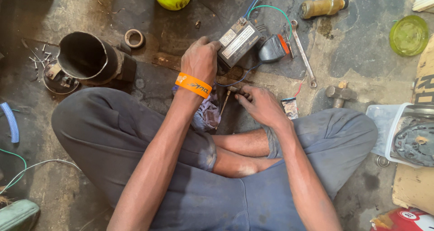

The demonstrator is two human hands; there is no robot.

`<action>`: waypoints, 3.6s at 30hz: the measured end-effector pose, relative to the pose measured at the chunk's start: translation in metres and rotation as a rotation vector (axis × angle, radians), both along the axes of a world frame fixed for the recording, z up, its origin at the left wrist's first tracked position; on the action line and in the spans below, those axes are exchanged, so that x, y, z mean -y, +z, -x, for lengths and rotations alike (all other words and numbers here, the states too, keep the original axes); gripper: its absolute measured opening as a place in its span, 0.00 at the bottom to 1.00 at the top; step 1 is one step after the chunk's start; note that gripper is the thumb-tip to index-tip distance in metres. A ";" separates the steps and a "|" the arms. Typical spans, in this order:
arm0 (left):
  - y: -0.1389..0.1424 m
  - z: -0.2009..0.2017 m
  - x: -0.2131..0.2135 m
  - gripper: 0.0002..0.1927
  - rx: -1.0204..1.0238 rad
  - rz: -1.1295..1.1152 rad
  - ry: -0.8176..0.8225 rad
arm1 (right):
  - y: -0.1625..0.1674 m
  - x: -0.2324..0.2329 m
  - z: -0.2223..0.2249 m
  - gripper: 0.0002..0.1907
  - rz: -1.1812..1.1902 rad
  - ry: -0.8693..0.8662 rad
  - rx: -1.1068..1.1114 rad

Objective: The person sits cross-legged on the workshop floor and works on a small motorcycle electrical unit with wires, connecting and adjusting the wiring and handling small parts while an indicator lamp on the unit glows. Another person nearby works on a different component with a power tool.

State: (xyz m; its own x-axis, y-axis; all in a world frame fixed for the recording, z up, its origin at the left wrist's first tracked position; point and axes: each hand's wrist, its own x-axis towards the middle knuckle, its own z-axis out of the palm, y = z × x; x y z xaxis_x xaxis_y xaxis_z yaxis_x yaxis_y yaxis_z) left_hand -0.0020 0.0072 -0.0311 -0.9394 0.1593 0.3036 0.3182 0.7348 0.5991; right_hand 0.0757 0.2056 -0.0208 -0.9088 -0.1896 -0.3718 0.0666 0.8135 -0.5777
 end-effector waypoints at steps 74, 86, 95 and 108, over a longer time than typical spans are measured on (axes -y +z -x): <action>0.005 -0.001 -0.005 0.05 0.115 -0.023 0.076 | -0.002 -0.007 0.002 0.15 0.056 0.067 -0.057; 0.015 -0.002 -0.006 0.08 0.108 -0.059 0.054 | -0.001 -0.008 0.002 0.15 0.066 0.051 -0.027; 0.014 -0.002 -0.005 0.09 0.080 -0.022 0.088 | -0.001 -0.010 0.002 0.16 0.069 0.059 -0.028; 0.020 -0.002 -0.005 0.09 0.043 -0.052 0.057 | 0.001 -0.010 0.003 0.15 0.043 0.075 -0.031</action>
